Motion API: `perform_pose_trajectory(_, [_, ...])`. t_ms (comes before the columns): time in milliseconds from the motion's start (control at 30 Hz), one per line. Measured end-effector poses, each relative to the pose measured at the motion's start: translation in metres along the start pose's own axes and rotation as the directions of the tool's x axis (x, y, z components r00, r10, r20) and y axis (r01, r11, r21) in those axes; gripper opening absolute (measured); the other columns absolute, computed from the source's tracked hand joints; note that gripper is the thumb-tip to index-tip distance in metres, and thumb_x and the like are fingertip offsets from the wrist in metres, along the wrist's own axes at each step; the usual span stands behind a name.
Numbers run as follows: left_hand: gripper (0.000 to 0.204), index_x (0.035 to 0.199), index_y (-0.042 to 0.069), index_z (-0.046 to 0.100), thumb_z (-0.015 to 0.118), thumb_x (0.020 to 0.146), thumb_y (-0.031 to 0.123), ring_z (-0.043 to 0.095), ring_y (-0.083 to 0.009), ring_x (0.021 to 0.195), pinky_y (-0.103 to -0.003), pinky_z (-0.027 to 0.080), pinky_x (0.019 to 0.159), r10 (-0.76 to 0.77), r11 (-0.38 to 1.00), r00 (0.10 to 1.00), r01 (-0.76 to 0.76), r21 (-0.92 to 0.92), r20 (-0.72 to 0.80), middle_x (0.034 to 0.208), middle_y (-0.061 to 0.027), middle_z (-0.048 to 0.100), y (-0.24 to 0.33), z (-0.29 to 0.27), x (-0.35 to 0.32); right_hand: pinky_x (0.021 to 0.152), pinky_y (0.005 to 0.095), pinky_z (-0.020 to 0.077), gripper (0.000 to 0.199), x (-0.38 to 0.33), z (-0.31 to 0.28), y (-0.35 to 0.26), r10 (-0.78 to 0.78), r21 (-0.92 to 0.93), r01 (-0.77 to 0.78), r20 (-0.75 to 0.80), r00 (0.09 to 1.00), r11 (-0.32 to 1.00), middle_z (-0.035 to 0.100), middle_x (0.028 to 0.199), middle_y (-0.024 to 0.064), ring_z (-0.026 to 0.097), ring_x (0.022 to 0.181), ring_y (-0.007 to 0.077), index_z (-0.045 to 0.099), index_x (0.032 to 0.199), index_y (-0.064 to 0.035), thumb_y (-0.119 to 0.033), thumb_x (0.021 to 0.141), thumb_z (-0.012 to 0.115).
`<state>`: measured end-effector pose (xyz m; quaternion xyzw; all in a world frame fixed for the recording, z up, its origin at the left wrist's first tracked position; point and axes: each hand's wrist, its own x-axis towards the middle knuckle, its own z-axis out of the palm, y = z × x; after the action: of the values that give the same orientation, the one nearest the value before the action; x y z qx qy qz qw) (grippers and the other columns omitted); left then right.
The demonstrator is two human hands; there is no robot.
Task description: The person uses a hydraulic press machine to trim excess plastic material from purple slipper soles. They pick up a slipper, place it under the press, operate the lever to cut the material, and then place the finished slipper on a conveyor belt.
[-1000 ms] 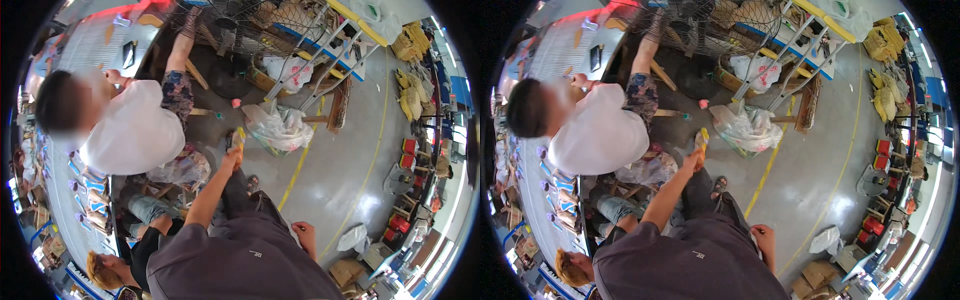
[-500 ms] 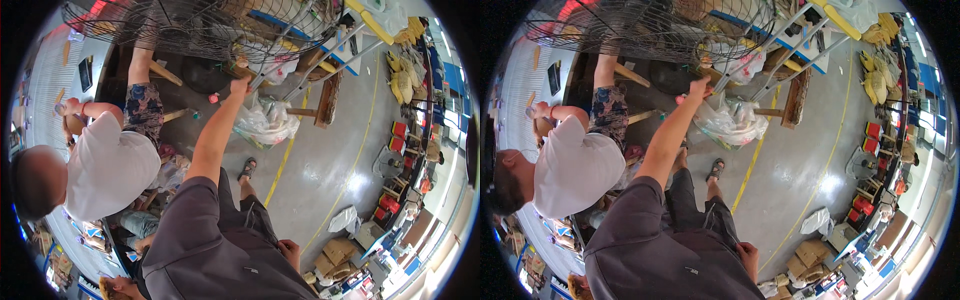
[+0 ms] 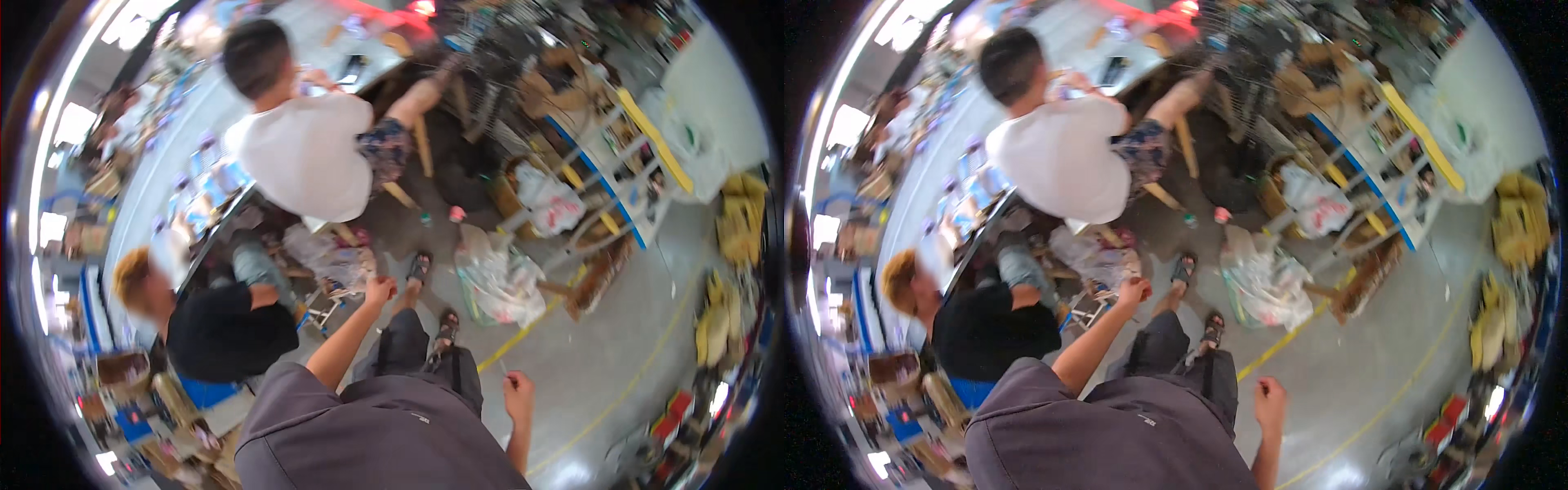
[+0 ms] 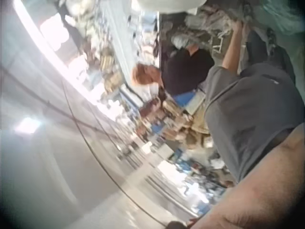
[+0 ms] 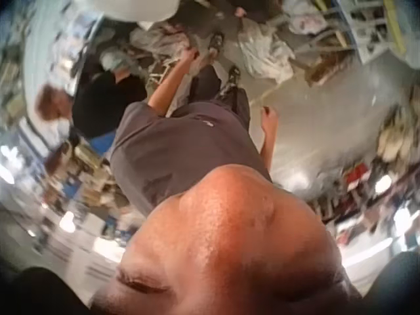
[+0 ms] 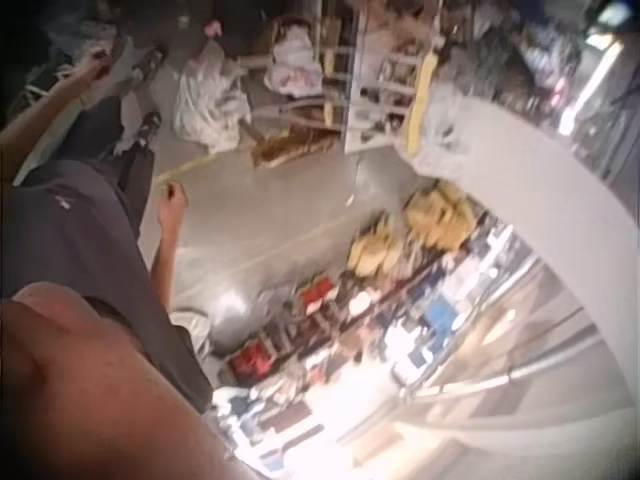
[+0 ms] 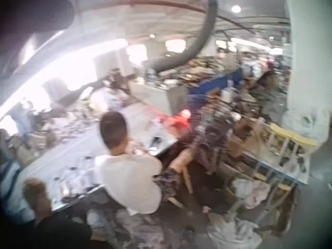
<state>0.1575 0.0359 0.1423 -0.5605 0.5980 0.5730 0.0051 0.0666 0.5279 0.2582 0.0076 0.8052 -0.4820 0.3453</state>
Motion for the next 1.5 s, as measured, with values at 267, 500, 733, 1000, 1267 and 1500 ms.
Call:
perform_pose_trajectory(267, [0.029, 0.112, -0.005, 0.068, 0.068, 0.094, 0.018, 0.067, -0.0128, 0.078, -0.029, 0.054, 0.071, 0.181, 0.982, 0.954, -0.187, -0.005, -0.239, 0.090, -0.0085, 0.072, -0.067, -0.052, -0.219, 0.072, 0.0355, 0.0539, 0.020, 0.066, -0.002, -0.021, -0.291, -0.139, 0.353, 0.337, 0.896, 0.925, 0.073, 0.086, 0.0171, 0.070, 0.076, 0.0270, 0.073, 0.103, 0.0001, -0.012, 0.088, 0.068])
perform_pose_trajectory(500, [0.034, 0.122, -0.002, 0.065, 0.068, 0.096, 0.020, 0.068, -0.0180, 0.087, -0.032, 0.055, 0.084, 0.466, 0.862, 0.872, -0.486, -0.145, -0.149, 0.096, -0.0090, 0.073, -0.058, -0.009, -0.403, 0.070, 0.0310, 0.0532, 0.021, -0.047, 0.131, -0.131, -0.398, 0.015, 0.667, 0.812, 0.427, 0.745, 0.073, 0.079, 0.0139, 0.068, 0.072, 0.0172, 0.075, 0.101, 0.0016, -0.015, 0.089, 0.069])
perform_pose_trajectory(733, [0.028, 0.115, 0.004, 0.068, 0.065, 0.095, 0.024, 0.071, -0.0333, 0.091, -0.041, 0.054, 0.082, 0.487, 0.868, 0.735, -0.469, 0.164, -0.472, 0.099, -0.0170, 0.073, -0.143, -0.058, -0.473, 0.071, 0.0262, 0.0498, 0.019, -0.124, 0.239, -0.142, -0.107, 0.065, 0.763, 0.994, 0.005, 0.643, 0.073, 0.083, 0.0051, 0.062, 0.079, 0.0085, 0.075, 0.102, 0.0041, -0.011, 0.090, 0.071])
perform_pose_trajectory(1000, [0.024, 0.104, 0.009, 0.071, 0.061, 0.097, 0.030, 0.068, -0.0376, 0.084, -0.046, 0.054, 0.077, 0.241, 0.963, 0.725, -0.261, 0.067, -0.646, 0.087, -0.0156, 0.072, -0.198, -0.129, -0.553, 0.069, 0.0277, 0.0494, 0.022, -0.222, 0.346, -0.169, 0.190, 0.082, 0.806, 0.953, -0.236, 0.586, 0.072, 0.083, 0.0055, 0.061, 0.077, 0.0087, 0.074, 0.101, 0.0035, -0.016, 0.091, 0.071])
perform_pose_trajectory(1267, [0.033, 0.102, 0.002, 0.070, 0.058, 0.100, 0.032, 0.069, -0.0354, 0.088, -0.042, 0.054, 0.079, 0.230, 0.954, 0.622, -0.296, 0.047, -0.748, 0.093, -0.0178, 0.072, -0.231, -0.273, -0.537, 0.068, 0.0269, 0.0490, 0.023, -0.287, 0.505, -0.202, 0.191, 0.142, 0.811, 0.935, -0.298, 0.568, 0.070, 0.083, 0.0022, 0.061, 0.076, 0.0090, 0.071, 0.102, 0.0041, -0.015, 0.090, 0.075])
perform_pose_trajectory(1500, [0.029, 0.097, 0.005, 0.068, 0.056, 0.104, 0.030, 0.061, -0.0109, 0.068, -0.027, 0.049, 0.061, -0.461, 0.359, 0.491, -0.659, -0.661, -0.740, 0.080, -0.0025, 0.066, -0.287, -0.397, -0.543, 0.080, 0.0393, 0.0532, 0.042, -0.339, 0.641, -0.283, -0.309, 0.445, 0.857, 0.879, -0.363, 0.259, 0.064, 0.108, 0.0169, 0.067, 0.087, 0.0290, 0.060, 0.121, 0.0009, -0.017, 0.087, 0.075])
